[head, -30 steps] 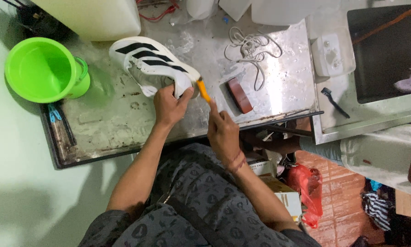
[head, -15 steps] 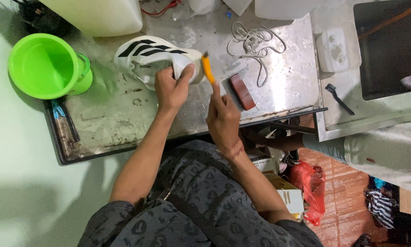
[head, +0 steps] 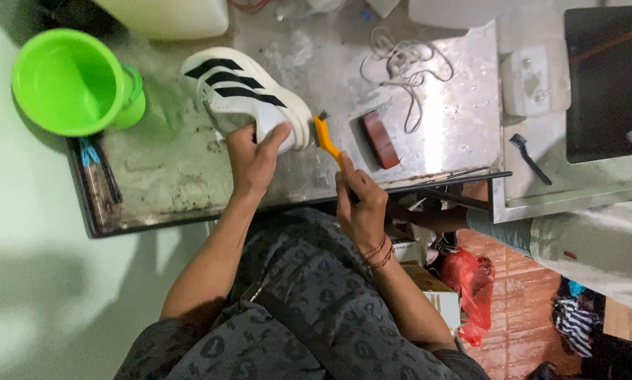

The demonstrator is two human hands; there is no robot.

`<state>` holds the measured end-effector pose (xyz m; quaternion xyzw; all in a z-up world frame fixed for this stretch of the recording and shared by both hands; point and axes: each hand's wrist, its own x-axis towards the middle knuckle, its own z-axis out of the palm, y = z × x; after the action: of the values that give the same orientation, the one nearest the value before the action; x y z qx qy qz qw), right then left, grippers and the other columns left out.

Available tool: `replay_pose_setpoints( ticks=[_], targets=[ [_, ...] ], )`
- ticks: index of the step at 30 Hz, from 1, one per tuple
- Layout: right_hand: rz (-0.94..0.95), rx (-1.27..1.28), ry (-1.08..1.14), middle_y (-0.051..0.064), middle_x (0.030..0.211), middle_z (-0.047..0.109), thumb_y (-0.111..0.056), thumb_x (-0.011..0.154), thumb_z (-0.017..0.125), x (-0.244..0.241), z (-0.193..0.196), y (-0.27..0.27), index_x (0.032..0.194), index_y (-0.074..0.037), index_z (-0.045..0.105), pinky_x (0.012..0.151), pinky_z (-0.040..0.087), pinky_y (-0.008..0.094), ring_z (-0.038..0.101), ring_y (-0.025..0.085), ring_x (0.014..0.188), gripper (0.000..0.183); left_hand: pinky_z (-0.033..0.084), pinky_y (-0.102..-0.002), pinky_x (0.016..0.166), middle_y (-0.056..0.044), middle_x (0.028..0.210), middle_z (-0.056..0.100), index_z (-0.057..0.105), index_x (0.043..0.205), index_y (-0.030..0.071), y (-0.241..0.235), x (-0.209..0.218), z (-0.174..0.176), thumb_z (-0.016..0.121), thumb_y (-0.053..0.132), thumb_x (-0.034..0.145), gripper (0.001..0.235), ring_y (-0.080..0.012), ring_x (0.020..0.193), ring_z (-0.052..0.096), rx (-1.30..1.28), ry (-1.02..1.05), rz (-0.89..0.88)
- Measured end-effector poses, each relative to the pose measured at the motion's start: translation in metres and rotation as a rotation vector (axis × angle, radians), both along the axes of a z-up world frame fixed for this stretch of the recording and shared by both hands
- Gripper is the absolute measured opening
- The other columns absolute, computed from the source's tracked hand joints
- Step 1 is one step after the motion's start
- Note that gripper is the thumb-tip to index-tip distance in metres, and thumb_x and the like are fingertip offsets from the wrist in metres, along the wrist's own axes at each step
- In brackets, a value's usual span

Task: The person scrubs a white sneaker with black stripes using a yellow brush. They hold the shoe in their left hand and scrub the sole and sides with the brush in their right hand, working over a metal tray.

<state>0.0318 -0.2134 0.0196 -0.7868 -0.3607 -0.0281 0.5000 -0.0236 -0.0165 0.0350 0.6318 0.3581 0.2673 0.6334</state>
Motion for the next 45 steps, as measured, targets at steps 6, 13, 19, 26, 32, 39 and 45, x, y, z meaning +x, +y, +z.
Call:
replay_pose_setpoints(
  ticks=[6, 13, 19, 26, 32, 39, 45],
  targets=[
    [0.025, -0.093, -0.028, 0.008, 0.060, 0.056, 0.003, 0.099, 0.060, -0.021, -0.011, -0.017, 0.143, -0.010, 0.060, 0.047, 0.040, 0.028, 0.053, 0.021, 0.046, 0.046, 0.053, -0.038, 0.065, -0.013, 0.077, 0.068, 0.068, 0.088, -0.004, -0.001, -0.013, -0.023, 0.085, 0.027, 0.084, 0.036, -0.0188, 0.076, 0.062, -0.077, 0.121, -0.005],
    [-0.019, -0.166, -0.036, 0.013, 0.060, 0.054, 0.005, 0.097, 0.062, -0.036, -0.004, -0.035, 0.138, -0.004, 0.063, 0.045, 0.037, 0.029, 0.051, 0.024, 0.045, 0.043, 0.056, -0.043, 0.078, -0.012, 0.095, 0.061, 0.054, 0.115, -0.010, -0.006, -0.022, -0.023, 0.084, 0.013, 0.085, 0.049, -0.0238, 0.093, 0.064, -0.128, -0.092, -0.223],
    [-0.090, -0.181, -0.115, 0.017, 0.063, 0.051, 0.007, 0.099, 0.059, -0.034, -0.005, -0.022, 0.137, 0.000, 0.061, 0.046, 0.037, 0.033, 0.053, 0.031, 0.048, 0.039, 0.057, -0.044, 0.077, -0.012, 0.091, 0.062, 0.056, 0.112, -0.004, 0.003, -0.006, -0.036, 0.085, 0.010, 0.084, 0.043, -0.0265, 0.088, 0.068, -0.087, -0.131, -0.372],
    [-0.104, -0.226, -0.098, 0.014, 0.063, 0.053, 0.003, 0.100, 0.060, -0.026, 0.000, 0.000, 0.134, -0.001, 0.063, 0.049, 0.039, 0.035, 0.052, 0.028, 0.049, 0.035, 0.059, -0.035, 0.070, -0.010, 0.085, 0.069, 0.062, 0.103, 0.000, 0.012, -0.003, -0.030, 0.086, 0.007, 0.083, 0.032, -0.0178, 0.080, 0.069, -0.137, -0.211, -0.362],
    [-0.097, -0.328, -0.138, 0.017, 0.063, 0.054, 0.001, 0.099, 0.062, -0.033, 0.015, -0.001, 0.126, 0.002, 0.067, 0.048, 0.041, 0.040, 0.056, 0.033, 0.052, 0.028, 0.058, -0.043, 0.082, -0.013, 0.099, 0.072, 0.065, 0.110, -0.003, 0.024, -0.010, -0.049, 0.087, 0.008, 0.085, 0.035, -0.0209, 0.092, 0.067, -0.123, -0.226, -0.385],
    [-0.066, -0.373, 0.055, 0.014, 0.064, 0.062, -0.005, 0.100, 0.061, -0.024, 0.015, 0.001, 0.125, -0.002, 0.071, 0.052, 0.042, 0.037, 0.060, 0.027, 0.054, 0.027, 0.056, -0.046, 0.091, -0.012, 0.106, 0.072, 0.068, 0.115, 0.000, 0.033, -0.018, -0.076, 0.087, 0.008, 0.084, 0.038, -0.0226, 0.098, 0.066, -0.143, -0.205, -0.447],
    [-0.066, -0.339, -0.059, 0.023, 0.064, 0.058, -0.003, 0.098, 0.061, -0.006, 0.020, 0.028, 0.124, 0.004, 0.069, 0.051, 0.042, 0.045, 0.060, 0.040, 0.056, 0.028, 0.054, -0.049, 0.092, -0.016, 0.108, 0.072, 0.066, 0.116, -0.005, 0.026, -0.019, -0.077, 0.084, 0.005, 0.085, 0.037, -0.0258, 0.099, 0.066, -0.131, -0.185, -0.429]
  ],
)
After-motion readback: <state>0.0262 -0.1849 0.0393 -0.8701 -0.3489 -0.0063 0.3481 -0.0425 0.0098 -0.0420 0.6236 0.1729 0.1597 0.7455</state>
